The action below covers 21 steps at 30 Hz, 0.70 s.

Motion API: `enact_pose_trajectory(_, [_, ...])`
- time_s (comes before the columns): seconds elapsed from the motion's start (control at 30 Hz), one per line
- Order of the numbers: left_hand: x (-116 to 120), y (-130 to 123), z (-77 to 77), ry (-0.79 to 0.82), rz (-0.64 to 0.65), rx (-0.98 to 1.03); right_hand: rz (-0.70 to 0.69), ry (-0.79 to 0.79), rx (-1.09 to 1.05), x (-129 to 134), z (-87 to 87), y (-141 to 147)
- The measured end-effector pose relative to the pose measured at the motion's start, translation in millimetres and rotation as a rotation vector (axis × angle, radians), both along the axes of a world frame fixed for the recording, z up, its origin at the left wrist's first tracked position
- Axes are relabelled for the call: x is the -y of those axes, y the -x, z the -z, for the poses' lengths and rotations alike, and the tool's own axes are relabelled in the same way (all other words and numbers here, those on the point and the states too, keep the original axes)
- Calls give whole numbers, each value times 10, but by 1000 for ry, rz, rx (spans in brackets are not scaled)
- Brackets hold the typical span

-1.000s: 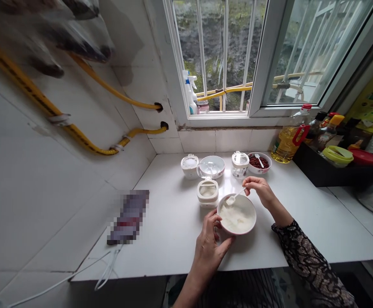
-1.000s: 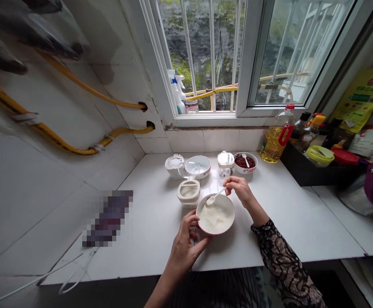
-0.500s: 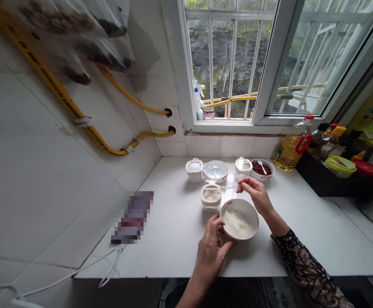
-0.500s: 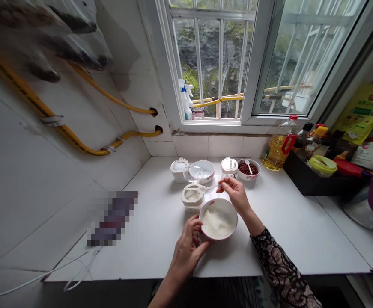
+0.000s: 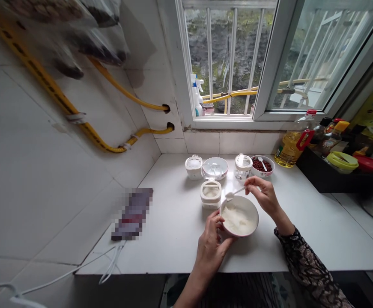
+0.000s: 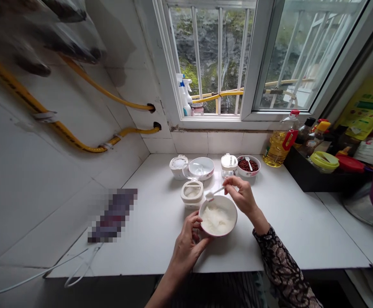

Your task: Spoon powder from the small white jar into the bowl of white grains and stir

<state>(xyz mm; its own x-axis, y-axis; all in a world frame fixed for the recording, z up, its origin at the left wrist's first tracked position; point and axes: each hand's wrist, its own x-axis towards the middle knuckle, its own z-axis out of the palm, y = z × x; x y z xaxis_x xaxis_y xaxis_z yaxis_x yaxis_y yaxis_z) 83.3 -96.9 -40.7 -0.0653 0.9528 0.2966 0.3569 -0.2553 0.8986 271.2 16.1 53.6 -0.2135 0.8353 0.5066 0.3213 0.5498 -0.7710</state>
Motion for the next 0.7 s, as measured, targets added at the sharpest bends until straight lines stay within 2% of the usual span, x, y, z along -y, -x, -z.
enact_pose_trajectory(0.13, [-2, 7, -1, 6, 3, 15, 12, -73, 222, -37, 43, -112])
enact_pose_trajectory(0.2, [-2, 11, -3, 7, 10, 14, 1, -125, 324, -37, 83, -77])
enact_pose_trajectory(0.3, [1, 13, -9, 14, 7, 14, -39, -105, 383, -16, 120, 6])
enact_pose_trajectory(0.43, [6, 19, -13, 6, 12, 31, -28, 37, 274, -10, 104, 6])
enact_pose_trajectory(0.6, [1, 20, -8, 3, 9, 32, 5, 347, -40, -58, 53, -84])
enact_pose_trajectory(0.7, [-3, 16, -6, -2, 3, 33, -32, 446, -177, -78, 31, -81])
